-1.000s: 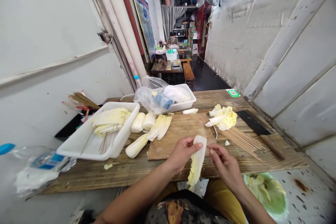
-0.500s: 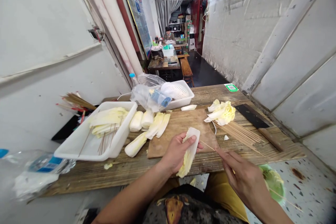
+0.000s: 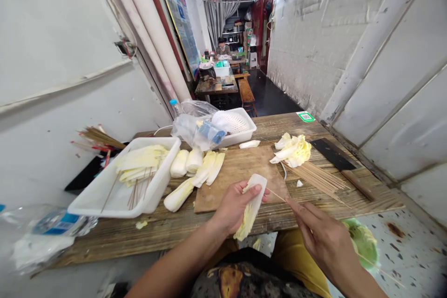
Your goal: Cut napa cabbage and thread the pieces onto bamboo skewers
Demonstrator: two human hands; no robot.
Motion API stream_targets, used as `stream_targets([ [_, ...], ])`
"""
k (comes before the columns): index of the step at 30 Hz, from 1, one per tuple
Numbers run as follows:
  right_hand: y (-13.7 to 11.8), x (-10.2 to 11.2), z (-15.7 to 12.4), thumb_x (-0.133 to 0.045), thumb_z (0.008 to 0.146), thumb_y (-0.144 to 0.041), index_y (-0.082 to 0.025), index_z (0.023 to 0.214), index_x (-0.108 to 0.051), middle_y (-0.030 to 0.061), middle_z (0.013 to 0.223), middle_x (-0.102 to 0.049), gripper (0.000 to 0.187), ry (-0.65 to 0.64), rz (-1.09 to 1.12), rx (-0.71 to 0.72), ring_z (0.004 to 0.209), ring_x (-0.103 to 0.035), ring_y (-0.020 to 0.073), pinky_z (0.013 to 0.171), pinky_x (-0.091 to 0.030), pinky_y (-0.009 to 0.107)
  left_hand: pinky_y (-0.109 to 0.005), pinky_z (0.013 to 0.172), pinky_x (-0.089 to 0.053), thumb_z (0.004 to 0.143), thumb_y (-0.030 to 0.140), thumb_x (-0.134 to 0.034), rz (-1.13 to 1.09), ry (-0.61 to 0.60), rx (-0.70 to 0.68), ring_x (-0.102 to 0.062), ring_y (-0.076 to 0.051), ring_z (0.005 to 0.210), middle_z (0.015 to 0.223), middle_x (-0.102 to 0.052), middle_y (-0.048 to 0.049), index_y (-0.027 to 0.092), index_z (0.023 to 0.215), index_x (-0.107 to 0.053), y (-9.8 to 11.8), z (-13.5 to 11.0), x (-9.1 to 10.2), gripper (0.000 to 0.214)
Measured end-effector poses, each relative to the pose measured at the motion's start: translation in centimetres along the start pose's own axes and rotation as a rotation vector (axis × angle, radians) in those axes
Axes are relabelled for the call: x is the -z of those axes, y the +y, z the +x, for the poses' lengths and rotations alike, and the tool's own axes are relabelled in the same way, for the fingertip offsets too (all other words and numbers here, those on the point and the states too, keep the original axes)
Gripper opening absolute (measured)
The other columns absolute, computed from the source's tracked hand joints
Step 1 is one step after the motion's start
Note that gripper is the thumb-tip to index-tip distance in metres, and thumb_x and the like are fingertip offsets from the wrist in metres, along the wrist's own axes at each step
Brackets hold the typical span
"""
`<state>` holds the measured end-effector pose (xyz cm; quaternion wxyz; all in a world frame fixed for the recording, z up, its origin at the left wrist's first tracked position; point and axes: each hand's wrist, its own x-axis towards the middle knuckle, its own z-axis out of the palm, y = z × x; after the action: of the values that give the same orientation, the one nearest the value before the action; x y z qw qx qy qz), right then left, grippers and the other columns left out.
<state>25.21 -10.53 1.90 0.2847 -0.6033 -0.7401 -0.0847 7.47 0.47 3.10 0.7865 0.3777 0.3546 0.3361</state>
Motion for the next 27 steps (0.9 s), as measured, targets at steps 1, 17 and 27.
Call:
stream_targets([
  [1,0.0,0.02,-0.04,-0.04,0.092,-0.014,-0.018,0.122,-0.055,0.0026,0.076,-0.065,0.034,0.001,-0.007,0.0,0.061,-0.062,0.0121,0.06,-0.048,0.022,-0.018,0.061,-0.042,0.063,0.039,-0.078,0.002,-0.002,0.001,-0.058,-0.009,0.061,0.075,-0.069,-0.0056,0.011,0.08,-0.068,0.0,0.0,-0.01,0.034],
  [17,-0.04,0.39,-0.42,-0.042,0.091,-0.014,-0.016,0.121,-0.056,0.0031,0.075,-0.063,0.034,0.012,-0.019,-0.003,0.058,-0.062,0.0129,0.052,-0.046,0.022,-0.019,0.061,-0.042,0.064,0.039,-0.077,-0.015,-0.018,0.013,-0.058,-0.009,0.062,0.075,-0.068,-0.0054,0.011,0.08,-0.067,-0.22,-0.07,-0.38,0.034],
  [27,0.08,0.33,-0.57,-0.04,0.091,-0.015,-0.018,0.122,-0.056,0.0037,0.075,-0.065,0.036,-0.003,-0.026,-0.012,0.058,-0.062,0.0127,0.052,-0.047,0.021,-0.021,0.063,-0.041,0.065,0.043,-0.075,0.049,-0.053,-0.01,-0.057,-0.011,0.062,0.074,-0.068,-0.0059,0.011,0.08,-0.068,-0.39,-0.1,-0.07,0.035],
])
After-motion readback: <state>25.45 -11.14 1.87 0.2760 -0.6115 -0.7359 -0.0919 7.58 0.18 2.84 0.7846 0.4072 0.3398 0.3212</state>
